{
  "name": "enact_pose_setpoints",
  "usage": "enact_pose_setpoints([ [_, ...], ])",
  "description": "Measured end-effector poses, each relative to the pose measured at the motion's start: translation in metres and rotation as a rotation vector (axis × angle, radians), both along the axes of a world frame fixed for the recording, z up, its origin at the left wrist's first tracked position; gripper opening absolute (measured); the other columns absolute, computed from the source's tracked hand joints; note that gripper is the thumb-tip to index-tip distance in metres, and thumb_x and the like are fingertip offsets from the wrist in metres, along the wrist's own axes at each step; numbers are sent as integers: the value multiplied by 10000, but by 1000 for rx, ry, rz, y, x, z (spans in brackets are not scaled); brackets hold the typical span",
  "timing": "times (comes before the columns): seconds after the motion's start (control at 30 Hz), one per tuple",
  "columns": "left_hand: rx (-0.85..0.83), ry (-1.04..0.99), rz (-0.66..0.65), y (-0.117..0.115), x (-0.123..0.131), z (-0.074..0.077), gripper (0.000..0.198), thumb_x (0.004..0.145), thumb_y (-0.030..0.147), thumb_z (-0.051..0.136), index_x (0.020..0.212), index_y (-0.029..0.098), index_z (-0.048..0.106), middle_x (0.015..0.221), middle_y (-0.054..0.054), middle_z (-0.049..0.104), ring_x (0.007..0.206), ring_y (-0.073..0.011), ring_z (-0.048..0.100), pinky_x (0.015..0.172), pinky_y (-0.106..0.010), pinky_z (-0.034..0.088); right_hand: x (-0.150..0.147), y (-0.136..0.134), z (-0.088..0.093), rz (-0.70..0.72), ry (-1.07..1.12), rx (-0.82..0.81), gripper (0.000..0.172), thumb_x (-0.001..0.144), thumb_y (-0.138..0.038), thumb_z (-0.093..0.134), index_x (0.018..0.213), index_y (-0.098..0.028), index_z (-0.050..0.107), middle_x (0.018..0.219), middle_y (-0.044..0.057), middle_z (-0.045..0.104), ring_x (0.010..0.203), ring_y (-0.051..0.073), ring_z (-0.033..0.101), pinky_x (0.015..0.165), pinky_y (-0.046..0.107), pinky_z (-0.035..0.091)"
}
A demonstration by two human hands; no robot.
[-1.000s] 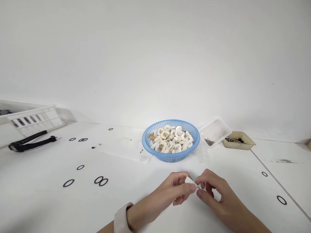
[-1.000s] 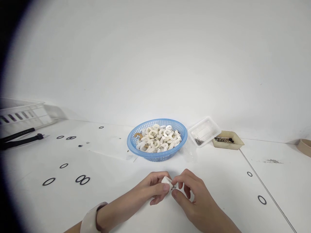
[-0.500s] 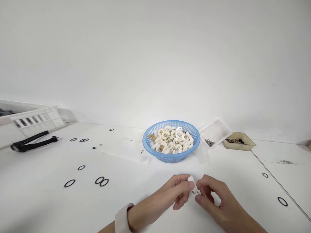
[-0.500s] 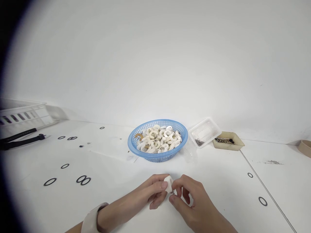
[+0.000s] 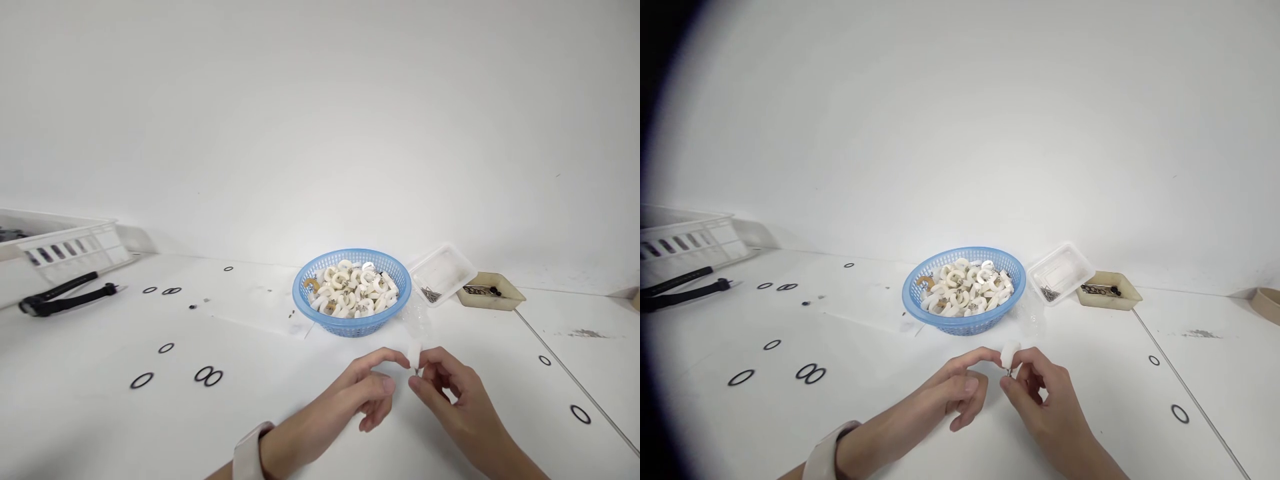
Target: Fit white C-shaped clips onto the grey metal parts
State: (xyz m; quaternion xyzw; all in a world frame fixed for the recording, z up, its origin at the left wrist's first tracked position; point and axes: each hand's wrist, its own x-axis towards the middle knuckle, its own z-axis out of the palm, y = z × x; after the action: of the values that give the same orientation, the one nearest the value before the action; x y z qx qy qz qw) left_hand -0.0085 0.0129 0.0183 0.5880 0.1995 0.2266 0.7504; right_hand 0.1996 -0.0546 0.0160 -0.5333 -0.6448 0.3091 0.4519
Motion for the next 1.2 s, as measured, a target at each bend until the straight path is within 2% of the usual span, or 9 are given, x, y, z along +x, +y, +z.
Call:
enact_pose_setpoints([
  [0.2, -34, -7, -45, 0, 0, -4, 559, 913, 391, 597, 1419, 169, 513, 675, 24, 580, 608, -145, 475, 604, -289, 348, 3, 2, -3, -48, -2, 12, 182, 961, -422, 626, 913, -256, 573, 639, -70, 447, 587, 137, 430, 556, 230, 393],
  [0.4, -63, 7, -69, -2, -1, 1, 674, 905, 351, 595, 1536, 179, 431, 712, 9, 610, 645, -163, 528, 612, -297, 360, 3, 4, -3, -109, -2, 41, 203, 956, -453, 629, 929, -252, 615, 628, -65, 463, 572, 136, 438, 544, 229, 410],
  [0.7, -78, -2, -166, -3, -4, 0, 709, 933, 300, 589, 1597, 219, 356, 770, -2, 629, 664, -159, 546, 632, -301, 349, 4, 4, -6, -142, -45, 128, 183, 959, -429, 633, 925, -249, 625, 605, -69, 468, 543, 128, 433, 508, 215, 405],
  [0.9, -140, -14, -179, -2, -3, -2, 735, 908, 285, 604, 1597, 218, 355, 757, -4, 639, 644, -154, 545, 614, -293, 349, 4, 3, -8, -138, -83, 169, 156, 965, -405, 629, 964, -251, 651, 603, -73, 484, 534, 121, 443, 502, 204, 411],
  [1.2, -291, -129, -201, 2, -1, -5, 804, 926, 425, 605, 1621, 176, 287, 758, -36, 655, 601, -156, 499, 564, -278, 327, -1, 4, -1, -158, -149, 276, 184, 966, -358, 608, 1040, -227, 714, 593, -56, 546, 489, 113, 479, 426, 197, 387],
])
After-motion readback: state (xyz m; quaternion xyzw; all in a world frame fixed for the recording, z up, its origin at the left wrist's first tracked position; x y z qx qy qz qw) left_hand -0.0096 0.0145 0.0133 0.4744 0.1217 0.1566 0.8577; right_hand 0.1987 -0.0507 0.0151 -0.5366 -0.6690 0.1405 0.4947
